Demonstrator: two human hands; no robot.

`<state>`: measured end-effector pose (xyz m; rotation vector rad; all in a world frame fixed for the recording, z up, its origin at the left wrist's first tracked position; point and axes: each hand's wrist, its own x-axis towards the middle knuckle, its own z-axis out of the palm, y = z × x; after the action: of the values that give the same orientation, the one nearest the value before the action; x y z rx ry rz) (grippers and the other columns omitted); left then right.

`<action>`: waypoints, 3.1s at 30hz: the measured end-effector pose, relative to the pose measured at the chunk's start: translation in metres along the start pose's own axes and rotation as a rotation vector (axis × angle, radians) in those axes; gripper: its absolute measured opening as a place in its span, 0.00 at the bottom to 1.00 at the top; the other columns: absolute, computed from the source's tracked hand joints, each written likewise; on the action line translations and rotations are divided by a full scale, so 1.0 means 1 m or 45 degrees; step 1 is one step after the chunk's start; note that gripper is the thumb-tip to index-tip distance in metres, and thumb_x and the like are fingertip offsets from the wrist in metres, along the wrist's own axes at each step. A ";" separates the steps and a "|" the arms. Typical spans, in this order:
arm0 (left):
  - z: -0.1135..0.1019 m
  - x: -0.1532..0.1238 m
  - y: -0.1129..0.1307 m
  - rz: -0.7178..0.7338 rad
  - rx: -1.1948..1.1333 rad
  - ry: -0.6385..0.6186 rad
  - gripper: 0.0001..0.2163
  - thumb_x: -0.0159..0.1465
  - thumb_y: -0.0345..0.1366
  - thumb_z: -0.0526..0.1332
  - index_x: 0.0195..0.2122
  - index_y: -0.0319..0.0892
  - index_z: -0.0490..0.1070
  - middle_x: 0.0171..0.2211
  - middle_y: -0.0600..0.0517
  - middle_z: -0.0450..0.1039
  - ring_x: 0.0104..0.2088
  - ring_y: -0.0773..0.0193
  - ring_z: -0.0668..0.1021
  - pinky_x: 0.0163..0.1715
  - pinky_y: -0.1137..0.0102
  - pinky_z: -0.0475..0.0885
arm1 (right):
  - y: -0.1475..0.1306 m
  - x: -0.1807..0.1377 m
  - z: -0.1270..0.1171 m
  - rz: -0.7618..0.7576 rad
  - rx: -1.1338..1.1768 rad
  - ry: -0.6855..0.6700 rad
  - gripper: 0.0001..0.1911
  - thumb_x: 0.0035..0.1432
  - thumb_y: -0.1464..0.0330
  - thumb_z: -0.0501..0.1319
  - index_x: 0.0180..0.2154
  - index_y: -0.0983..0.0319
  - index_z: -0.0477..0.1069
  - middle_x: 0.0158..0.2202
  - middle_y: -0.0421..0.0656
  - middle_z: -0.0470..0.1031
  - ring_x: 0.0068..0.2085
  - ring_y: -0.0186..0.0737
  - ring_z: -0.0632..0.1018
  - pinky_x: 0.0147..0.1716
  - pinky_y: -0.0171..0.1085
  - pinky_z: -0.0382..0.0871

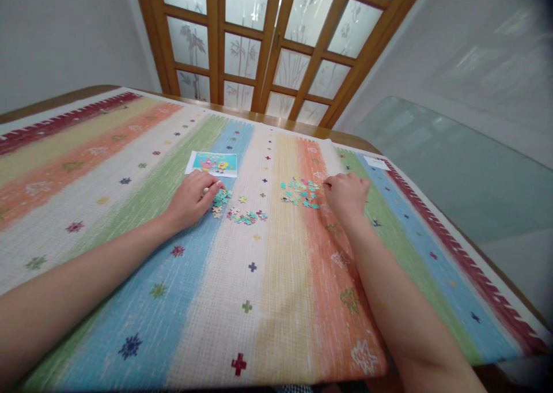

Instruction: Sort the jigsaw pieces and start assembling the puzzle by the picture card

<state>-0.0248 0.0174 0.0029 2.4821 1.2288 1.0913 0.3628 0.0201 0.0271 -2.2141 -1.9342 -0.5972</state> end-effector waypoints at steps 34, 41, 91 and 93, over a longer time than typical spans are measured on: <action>-0.023 0.005 -0.037 0.293 0.178 -0.379 0.11 0.71 0.40 0.54 0.43 0.43 0.74 0.40 0.46 0.73 0.45 0.55 0.73 0.48 0.60 0.66 | -0.114 -0.068 -0.016 -0.702 0.947 0.121 0.11 0.68 0.66 0.58 0.38 0.58 0.79 0.36 0.44 0.80 0.43 0.45 0.75 0.45 0.45 0.59; -0.032 0.006 -0.047 0.175 0.107 -0.466 0.11 0.68 0.42 0.57 0.40 0.43 0.75 0.37 0.47 0.74 0.42 0.56 0.73 0.46 0.61 0.67 | -0.111 -0.067 -0.008 -0.649 1.036 0.070 0.11 0.68 0.66 0.58 0.38 0.58 0.78 0.37 0.44 0.80 0.43 0.45 0.74 0.45 0.45 0.59; -0.009 0.000 -0.023 0.003 0.702 -0.342 0.14 0.67 0.49 0.61 0.33 0.43 0.74 0.35 0.45 0.74 0.41 0.50 0.72 0.42 0.59 0.65 | -0.111 -0.067 -0.007 -0.676 1.039 -0.044 0.11 0.67 0.66 0.57 0.38 0.58 0.78 0.36 0.43 0.81 0.41 0.44 0.76 0.45 0.45 0.59; -0.010 -0.001 -0.019 0.059 0.756 -0.339 0.13 0.69 0.47 0.58 0.33 0.44 0.73 0.34 0.45 0.73 0.41 0.50 0.72 0.42 0.58 0.65 | -0.111 -0.068 -0.007 -0.677 1.038 -0.038 0.11 0.67 0.66 0.57 0.38 0.57 0.78 0.36 0.43 0.81 0.41 0.44 0.76 0.45 0.45 0.59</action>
<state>-0.0441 0.0275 0.0011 2.9559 1.5882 0.4063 0.2468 -0.0265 -0.0096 -1.2306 -2.2270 0.1841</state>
